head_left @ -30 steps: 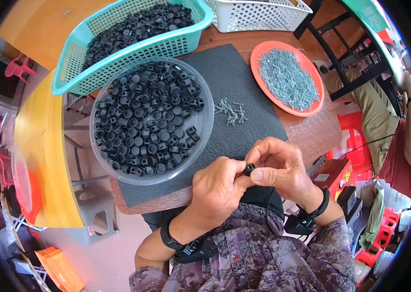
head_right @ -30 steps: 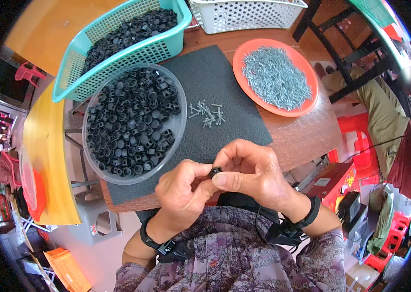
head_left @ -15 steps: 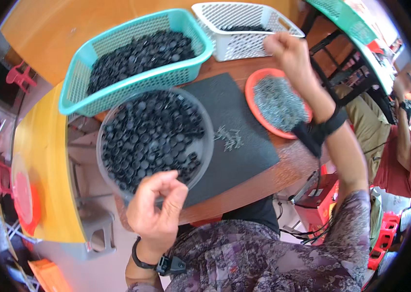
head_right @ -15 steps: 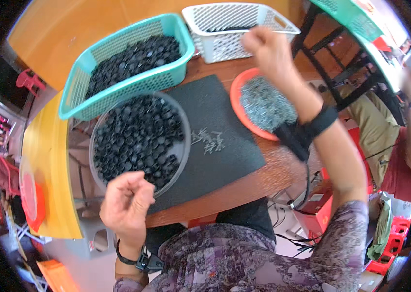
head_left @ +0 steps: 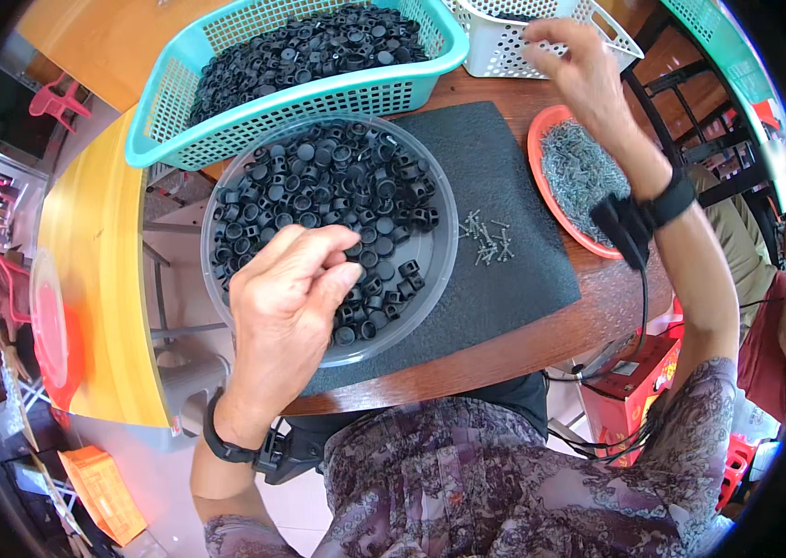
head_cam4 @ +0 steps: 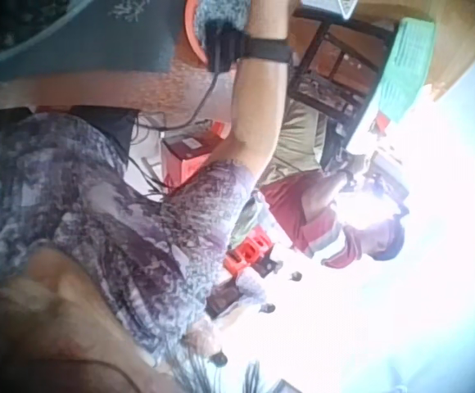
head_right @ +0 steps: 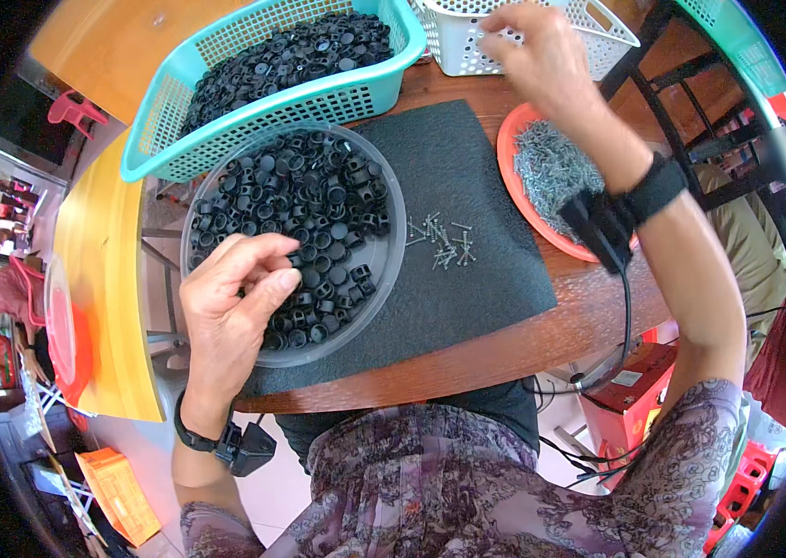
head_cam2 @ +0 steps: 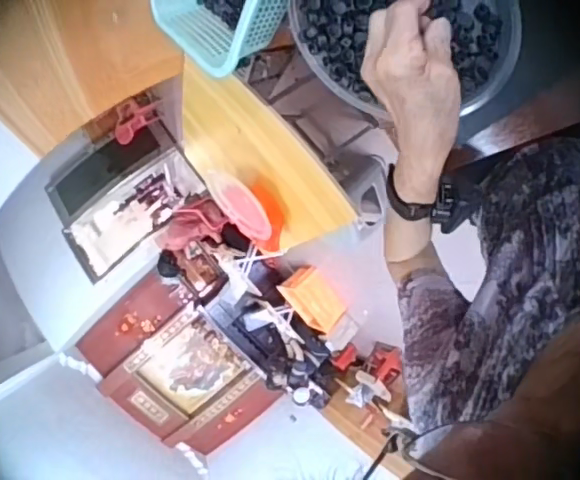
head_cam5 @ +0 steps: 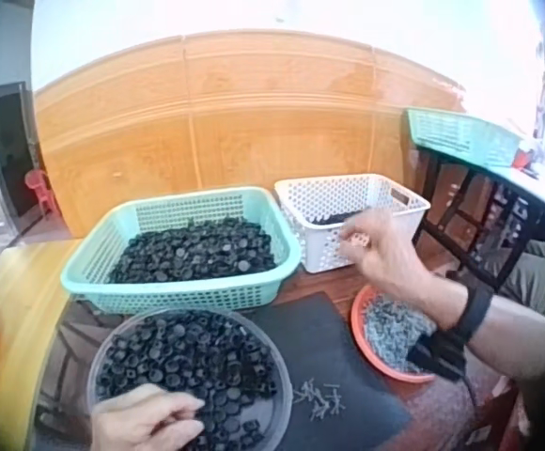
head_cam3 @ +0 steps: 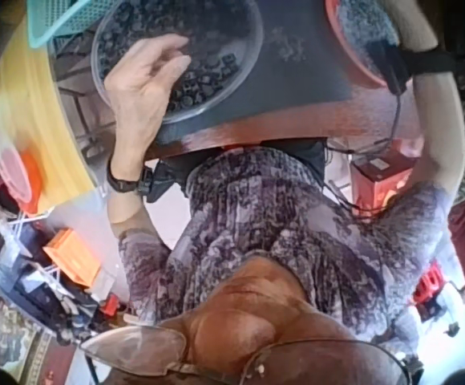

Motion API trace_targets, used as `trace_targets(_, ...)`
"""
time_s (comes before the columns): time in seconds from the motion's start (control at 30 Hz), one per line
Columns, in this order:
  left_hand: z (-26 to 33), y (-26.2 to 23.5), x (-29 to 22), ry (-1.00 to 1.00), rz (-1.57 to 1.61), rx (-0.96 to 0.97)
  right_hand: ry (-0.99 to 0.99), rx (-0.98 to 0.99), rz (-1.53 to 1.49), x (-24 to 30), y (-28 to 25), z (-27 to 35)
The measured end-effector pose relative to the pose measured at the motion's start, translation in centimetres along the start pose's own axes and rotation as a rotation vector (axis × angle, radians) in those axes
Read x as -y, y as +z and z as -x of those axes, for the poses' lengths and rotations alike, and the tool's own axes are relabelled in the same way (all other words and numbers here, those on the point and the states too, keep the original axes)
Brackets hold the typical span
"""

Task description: Manually assembling small black plastic caps with metal screws.

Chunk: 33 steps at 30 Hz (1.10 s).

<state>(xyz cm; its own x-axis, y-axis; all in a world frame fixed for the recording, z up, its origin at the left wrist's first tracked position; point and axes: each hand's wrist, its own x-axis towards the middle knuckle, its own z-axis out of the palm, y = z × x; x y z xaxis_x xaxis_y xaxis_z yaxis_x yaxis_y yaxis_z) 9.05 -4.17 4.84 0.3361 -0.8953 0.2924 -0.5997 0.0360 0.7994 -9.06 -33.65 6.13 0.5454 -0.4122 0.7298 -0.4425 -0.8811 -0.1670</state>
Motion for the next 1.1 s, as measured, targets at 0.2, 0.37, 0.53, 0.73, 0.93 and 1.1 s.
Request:
trace_targets(0.2, -3.5, 0.6, 0.7, 0.087, -0.241, 0.093, 0.127, 0.170, -0.333, 5.7, -0.6, 4.6)
trace_targets(0.37, -4.8, 1.9, 1.8, 0.176, -0.433, 0.118, 0.243, 0.234, -0.402, 6.7, -1.6, 6.7)
trace_targets(0.53, -5.3, 2.8, 2.0, 0.207, -0.395, 0.115, 0.291, 0.275, -0.450, 7.2, -2.2, 7.8)
trace_targets(0.73, -5.3, 3.6, 2.3, 0.226, -0.522, 0.111, 0.315, 0.296, -0.498, 7.9, -2.3, 8.4)
trace_targets(0.93, -5.2, 3.1, 2.7, 0.296, -0.488, 0.136, 0.318, 0.297, -0.569, 8.8, -2.1, 8.8)
trace_targets(1.1, -5.1, 2.9, 2.7, 0.283, -0.409, 0.151, 0.245, 0.264, -0.544, 9.6, -2.1, 8.6)
